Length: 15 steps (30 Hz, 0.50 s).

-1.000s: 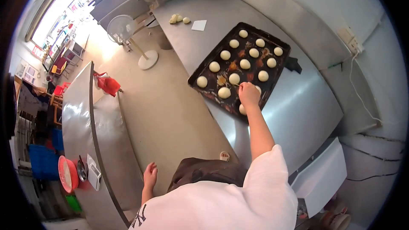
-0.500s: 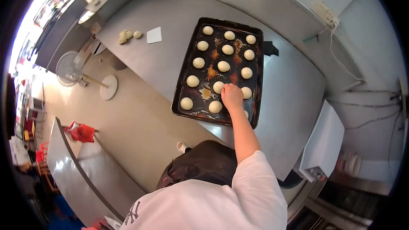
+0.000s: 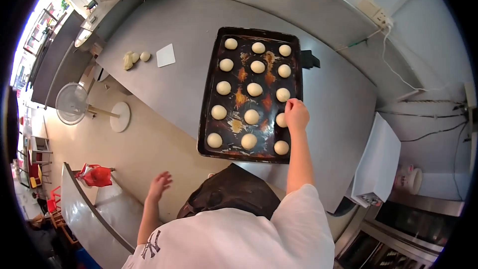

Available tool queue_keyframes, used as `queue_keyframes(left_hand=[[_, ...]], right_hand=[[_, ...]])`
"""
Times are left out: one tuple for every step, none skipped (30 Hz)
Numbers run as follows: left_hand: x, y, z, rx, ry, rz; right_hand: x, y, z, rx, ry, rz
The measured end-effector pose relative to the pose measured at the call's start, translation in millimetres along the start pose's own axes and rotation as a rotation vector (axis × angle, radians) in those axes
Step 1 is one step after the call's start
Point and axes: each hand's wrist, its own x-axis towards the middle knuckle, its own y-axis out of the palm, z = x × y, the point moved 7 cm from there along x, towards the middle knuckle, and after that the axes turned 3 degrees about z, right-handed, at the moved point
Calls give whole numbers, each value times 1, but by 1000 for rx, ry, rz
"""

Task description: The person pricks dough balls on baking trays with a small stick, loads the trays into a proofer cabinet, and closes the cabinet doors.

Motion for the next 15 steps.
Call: queue_keyframes(left_hand=[[4, 16, 0, -20, -31, 32], [7, 28, -1, -31, -46, 0], [9, 39, -6, -27, -69, -31], [10, 48, -11, -23, -95, -59], [14, 58, -18, -10, -105, -48], [15, 65, -23, 3, -111, -38], [17, 69, -25, 16, -120, -32], [18, 72, -26, 26, -139, -35], [19, 73, -27, 80, -107, -49], [18, 74, -28, 133, -74, -60], [21, 72, -17, 142, -89, -62], [23, 68, -7, 220, -91, -88], [23, 62, 6, 296, -92, -114], [21, 59, 20, 300, -99, -117], [15, 54, 39, 293, -169, -141]], right_hand=[[8, 7, -1, 24, 10, 20], [18, 11, -5, 42, 24, 35], [29, 13, -7, 33, 36, 34], [40, 16, -9, 20, 51, 36], [52, 19, -12, 24, 73, 13], [65, 25, -16, 18, 90, 20], [77, 32, -20, 24, 115, 25], [86, 40, -24, 31, 138, 35], [94, 45, -26, -4, 139, 40], [100, 49, -28, -39, 139, 45], [105, 51, -27, -47, 160, 59], [109, 53, -28, -47, 167, 69], [111, 55, -29, -37, 177, 69], [114, 56, -31, -25, 184, 67], [115, 57, -32, -24, 185, 75]])
